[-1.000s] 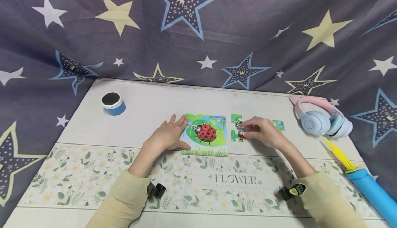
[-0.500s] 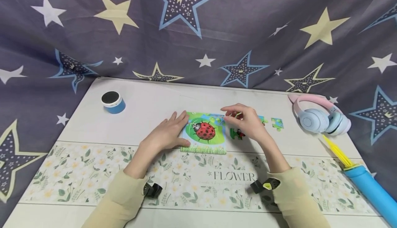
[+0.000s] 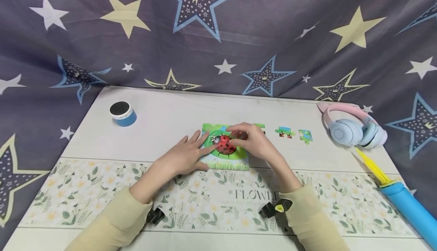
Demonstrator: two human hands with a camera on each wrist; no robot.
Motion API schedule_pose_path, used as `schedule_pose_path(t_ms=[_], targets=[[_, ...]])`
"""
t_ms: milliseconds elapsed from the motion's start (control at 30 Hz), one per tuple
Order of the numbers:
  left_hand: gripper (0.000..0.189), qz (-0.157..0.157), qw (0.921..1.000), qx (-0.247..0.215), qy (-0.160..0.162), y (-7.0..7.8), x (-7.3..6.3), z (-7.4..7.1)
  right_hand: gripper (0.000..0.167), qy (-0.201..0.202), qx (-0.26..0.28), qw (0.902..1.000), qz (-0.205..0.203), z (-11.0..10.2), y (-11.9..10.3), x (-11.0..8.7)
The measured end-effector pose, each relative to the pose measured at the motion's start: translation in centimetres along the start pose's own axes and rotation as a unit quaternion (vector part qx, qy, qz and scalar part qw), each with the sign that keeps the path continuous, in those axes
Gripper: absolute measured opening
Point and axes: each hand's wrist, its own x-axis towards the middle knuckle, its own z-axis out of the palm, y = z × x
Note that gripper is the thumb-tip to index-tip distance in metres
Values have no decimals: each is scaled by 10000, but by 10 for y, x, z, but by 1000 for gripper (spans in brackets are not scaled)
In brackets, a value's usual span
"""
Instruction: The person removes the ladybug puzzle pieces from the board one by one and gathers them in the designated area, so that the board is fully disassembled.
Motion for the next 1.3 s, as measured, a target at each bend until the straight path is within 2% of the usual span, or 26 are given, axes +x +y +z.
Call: schedule_pose_path(t_ms=[100, 267, 567, 900, 1300], targets=[[74, 23, 10000, -22, -11, 0, 0, 1, 40, -214, -237, 9995, -49, 4, 2, 1], [74, 50, 10000, -51, -17, 1, 1, 2, 46, -477, -573, 9972, 107, 8, 1, -1], [74, -24, 9999, -150, -23, 2, 0, 0, 58, -517, -1197, 9899, 551, 15, -6, -2], [75, -22, 9999, -133, -53, 2, 1, -2, 62, -319, -1159, 9907, 645, 15, -2, -3], [75, -169, 9991, -16, -398, 5, 3, -11, 64, -409, -1227, 9886, 775, 16, -4, -1]])
